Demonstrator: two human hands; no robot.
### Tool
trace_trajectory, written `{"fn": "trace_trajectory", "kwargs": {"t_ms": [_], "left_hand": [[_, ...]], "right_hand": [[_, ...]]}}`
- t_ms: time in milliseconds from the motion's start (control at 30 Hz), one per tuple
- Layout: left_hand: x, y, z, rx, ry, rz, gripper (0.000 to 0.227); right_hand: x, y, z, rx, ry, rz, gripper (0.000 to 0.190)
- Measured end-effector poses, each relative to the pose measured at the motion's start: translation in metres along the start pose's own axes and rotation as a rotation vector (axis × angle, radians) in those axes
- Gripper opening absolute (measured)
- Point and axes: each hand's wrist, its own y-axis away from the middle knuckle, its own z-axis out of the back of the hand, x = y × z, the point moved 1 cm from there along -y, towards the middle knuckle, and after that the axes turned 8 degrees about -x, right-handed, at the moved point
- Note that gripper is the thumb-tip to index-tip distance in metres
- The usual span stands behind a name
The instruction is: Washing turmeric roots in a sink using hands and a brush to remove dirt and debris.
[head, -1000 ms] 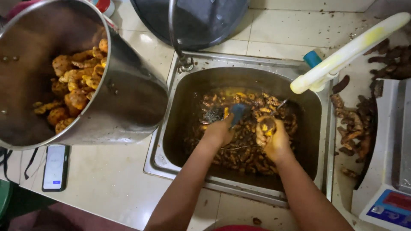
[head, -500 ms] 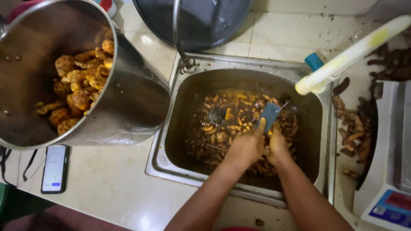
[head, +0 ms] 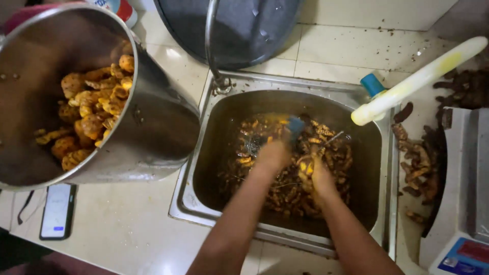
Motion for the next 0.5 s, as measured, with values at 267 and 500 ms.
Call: {"fn": "trace_trajectory", "kwargs": {"t_ms": [267,500], "left_hand": [[0.076,-0.056,-0.092,0.142,-0.183,0.084,0.086],[-0.016,0.097,0.019,0.145,0.002,-0.163,0.067]], "right_hand": [[0.038,0.015,0.019,0.118,-0.326,-0.162,0.076],[0.050,0.021,0.011,0.082,-0.306,-0.272,0.064]]}}
